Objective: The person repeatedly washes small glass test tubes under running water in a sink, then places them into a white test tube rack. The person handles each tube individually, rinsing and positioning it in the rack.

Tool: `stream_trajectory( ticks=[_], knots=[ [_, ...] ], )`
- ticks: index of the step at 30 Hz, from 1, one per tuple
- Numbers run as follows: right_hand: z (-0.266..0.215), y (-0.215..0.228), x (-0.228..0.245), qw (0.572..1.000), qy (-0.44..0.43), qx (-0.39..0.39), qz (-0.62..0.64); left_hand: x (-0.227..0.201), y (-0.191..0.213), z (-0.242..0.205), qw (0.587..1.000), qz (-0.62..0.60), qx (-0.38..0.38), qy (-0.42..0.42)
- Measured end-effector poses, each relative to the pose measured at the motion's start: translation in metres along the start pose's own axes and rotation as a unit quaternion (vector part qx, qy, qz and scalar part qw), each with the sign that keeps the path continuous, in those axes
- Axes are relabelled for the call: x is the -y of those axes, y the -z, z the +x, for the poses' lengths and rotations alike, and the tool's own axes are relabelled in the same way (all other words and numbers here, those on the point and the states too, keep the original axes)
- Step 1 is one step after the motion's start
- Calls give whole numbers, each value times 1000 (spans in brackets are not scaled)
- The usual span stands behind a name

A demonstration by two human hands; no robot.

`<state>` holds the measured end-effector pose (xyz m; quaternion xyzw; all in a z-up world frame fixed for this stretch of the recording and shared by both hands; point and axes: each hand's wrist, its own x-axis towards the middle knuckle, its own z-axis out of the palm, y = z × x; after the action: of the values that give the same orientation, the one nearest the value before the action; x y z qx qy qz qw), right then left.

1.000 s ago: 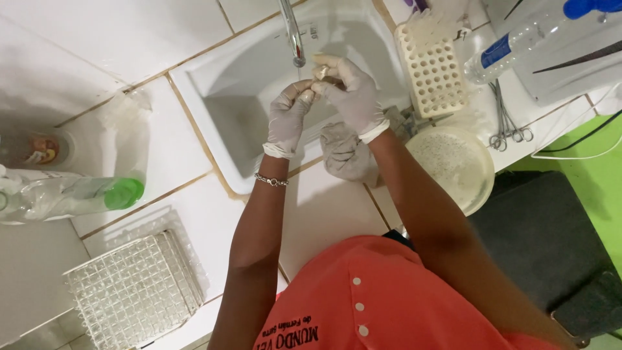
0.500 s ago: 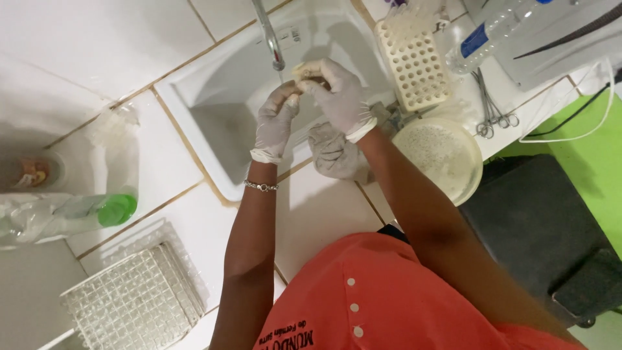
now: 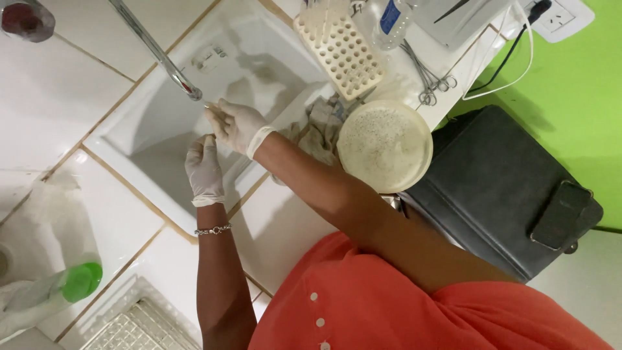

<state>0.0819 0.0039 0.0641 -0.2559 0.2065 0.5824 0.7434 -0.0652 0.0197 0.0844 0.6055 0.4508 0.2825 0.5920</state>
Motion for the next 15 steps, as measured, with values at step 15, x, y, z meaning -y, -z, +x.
stream_trajectory(
  ticks=[15],
  knots=[
    [-38, -30, 5, 998, -4, -34, -52, 15, 13, 2, 998, -18, -30, 61]
  ],
)
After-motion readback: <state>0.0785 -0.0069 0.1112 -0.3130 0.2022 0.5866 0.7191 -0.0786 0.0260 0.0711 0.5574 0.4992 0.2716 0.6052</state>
